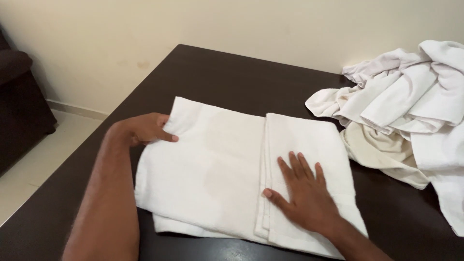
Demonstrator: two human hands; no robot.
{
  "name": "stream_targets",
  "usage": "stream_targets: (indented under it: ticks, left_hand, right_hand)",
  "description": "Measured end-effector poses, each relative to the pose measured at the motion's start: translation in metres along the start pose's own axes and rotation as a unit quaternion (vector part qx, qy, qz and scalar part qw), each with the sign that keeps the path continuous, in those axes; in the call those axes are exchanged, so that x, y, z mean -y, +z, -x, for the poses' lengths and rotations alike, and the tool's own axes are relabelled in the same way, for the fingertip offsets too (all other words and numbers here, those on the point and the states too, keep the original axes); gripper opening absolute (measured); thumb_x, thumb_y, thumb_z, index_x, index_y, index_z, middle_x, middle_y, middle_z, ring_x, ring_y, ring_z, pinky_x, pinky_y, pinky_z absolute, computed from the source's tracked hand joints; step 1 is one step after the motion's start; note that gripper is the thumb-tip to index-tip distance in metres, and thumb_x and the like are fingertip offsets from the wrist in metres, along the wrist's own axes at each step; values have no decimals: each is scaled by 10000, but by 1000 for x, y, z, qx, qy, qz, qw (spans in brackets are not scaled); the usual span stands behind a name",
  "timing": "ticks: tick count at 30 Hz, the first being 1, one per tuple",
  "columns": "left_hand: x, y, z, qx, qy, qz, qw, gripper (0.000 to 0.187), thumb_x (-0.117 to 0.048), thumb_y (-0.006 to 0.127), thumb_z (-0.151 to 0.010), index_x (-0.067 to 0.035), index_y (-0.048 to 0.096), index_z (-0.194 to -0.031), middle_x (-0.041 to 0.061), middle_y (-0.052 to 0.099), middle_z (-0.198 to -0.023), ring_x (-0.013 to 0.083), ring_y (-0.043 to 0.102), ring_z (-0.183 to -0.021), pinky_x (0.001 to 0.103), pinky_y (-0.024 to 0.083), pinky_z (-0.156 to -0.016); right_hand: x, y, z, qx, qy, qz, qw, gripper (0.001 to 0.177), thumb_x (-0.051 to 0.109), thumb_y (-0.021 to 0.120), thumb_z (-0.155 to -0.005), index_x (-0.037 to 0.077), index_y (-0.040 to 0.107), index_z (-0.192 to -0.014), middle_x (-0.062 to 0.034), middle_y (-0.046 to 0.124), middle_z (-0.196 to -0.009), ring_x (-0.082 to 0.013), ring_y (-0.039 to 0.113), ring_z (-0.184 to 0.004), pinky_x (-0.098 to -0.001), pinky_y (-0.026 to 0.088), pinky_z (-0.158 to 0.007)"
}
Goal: Folding clean white towels on a dark brown table.
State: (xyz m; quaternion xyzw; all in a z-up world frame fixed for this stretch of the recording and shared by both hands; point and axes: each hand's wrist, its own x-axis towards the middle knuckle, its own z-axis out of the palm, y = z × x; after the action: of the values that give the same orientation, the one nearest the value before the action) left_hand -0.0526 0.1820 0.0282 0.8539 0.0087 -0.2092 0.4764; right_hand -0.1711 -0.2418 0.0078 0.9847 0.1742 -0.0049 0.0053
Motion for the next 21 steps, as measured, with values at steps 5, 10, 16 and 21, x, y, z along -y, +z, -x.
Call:
stream_targets:
  ticks: [5, 10, 16, 21]
  left_hand:
    - [-21, -3, 18, -101, -68, -141, 983, 623, -185, 828, -817, -84, 629, -1398, 129, 731, -1346, 280, 686, -1195, 445, 508, -1057]
    - [-25, 4, -1, -190, -113, -274, 936, 569, -243, 845, -830, -88, 676, -1351, 161, 686, -1383, 344, 650, -1252, 504, 498, -1075]
    - [-72, 80, -34, -239, 30, -360, 901, 608, -453, 758, -881, -172, 596, -1396, 118, 618, -1397, 331, 541, -1339, 614, 384, -1108]
    - [-107, 142, -17, -36, 132, -336, 932, 617, -449, 636, -960, -132, 512, -1474, 112, 489, -1539, 313, 448, -1426, 504, 336, -1187]
  right_hand:
    - [43, -11, -5, 37, 33, -12, 999, 1032, 818, 348, -897, 88, 178, -1607, -239, 91, -1676, -360, -9, -1547, -612, 1, -1186]
    - [74, -38, -20, 113, 119, -42, 986, 1093, 846, 394, -890, 55, 145, -1602, -273, 121, -1663, -453, 43, -1564, -668, 61, -1212]
    - [84, -41, -29, 125, 141, -26, 982, 1069, 569, 580, -932, 34, -26, -1631, -372, 134, -1618, -548, 109, -1518, -705, 108, -1189]
    - [29, -17, -33, 31, 170, -304, 937, 1012, 192, 575, -901, 216, 35, -1756, -271, 554, -1513, -479, 756, -1069, -506, 572, -1018]
